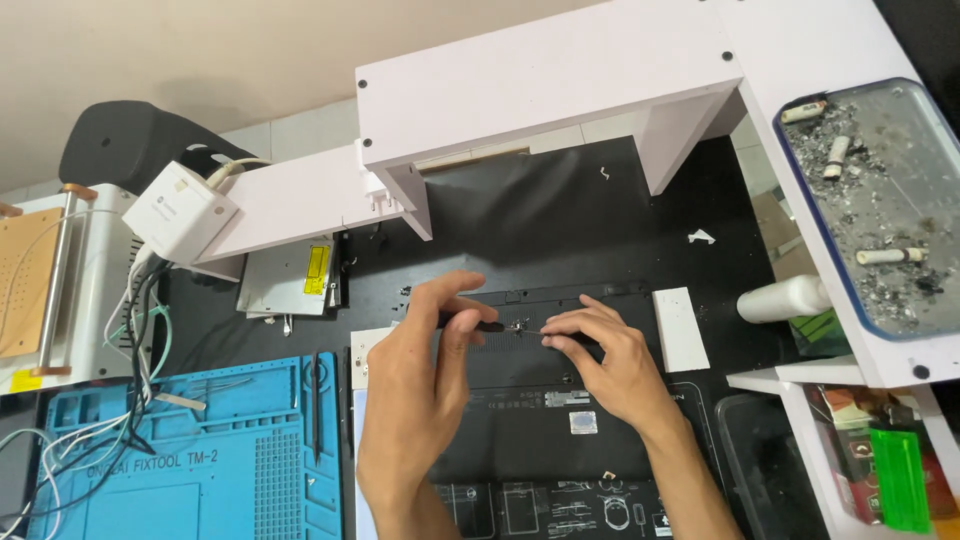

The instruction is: The person aligns and snaps the bottom cover onto a laptop chassis, then uses a screwdriver to fasten multiple screws into the cover. The person handles the laptop and the screwdriver throughout the process.

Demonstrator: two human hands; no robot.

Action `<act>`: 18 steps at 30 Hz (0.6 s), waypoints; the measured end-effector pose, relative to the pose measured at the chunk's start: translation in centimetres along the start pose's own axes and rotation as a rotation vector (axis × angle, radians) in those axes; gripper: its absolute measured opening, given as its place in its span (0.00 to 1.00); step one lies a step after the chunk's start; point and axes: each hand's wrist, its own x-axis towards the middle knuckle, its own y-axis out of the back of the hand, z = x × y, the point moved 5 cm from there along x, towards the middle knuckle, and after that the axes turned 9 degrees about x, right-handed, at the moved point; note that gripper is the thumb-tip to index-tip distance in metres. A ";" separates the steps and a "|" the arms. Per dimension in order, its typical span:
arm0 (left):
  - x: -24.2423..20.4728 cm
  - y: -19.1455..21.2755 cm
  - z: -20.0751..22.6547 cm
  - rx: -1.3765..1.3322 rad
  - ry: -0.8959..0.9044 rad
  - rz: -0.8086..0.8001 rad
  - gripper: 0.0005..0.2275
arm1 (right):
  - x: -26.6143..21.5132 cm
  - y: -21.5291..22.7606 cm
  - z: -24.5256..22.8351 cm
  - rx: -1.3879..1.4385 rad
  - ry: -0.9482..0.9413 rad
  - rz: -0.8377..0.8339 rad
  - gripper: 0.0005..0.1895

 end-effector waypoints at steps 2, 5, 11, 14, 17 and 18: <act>-0.2 -0.2 -0.1 -0.001 0.029 -0.017 0.10 | -0.2 -0.1 0.4 -0.013 -0.003 -0.010 0.05; 0.2 -0.2 -0.1 0.006 0.038 -0.017 0.10 | 0.0 0.0 0.5 -0.022 -0.008 -0.011 0.05; 0.0 -0.4 -0.4 -0.004 -0.009 -0.039 0.10 | -0.3 -0.1 0.8 -0.041 -0.006 -0.006 0.08; 0.4 -0.2 -0.8 -0.012 -0.020 0.007 0.09 | 0.3 0.3 -0.7 -0.030 -0.032 0.015 0.19; 0.0 0.3 -1.4 0.018 0.005 0.076 0.08 | -0.2 0.3 -0.7 -0.057 -0.059 0.040 0.26; 0.0 0.6 -1.6 0.044 0.006 0.122 0.08 | -0.2 0.3 -0.6 -0.116 -0.020 0.052 0.24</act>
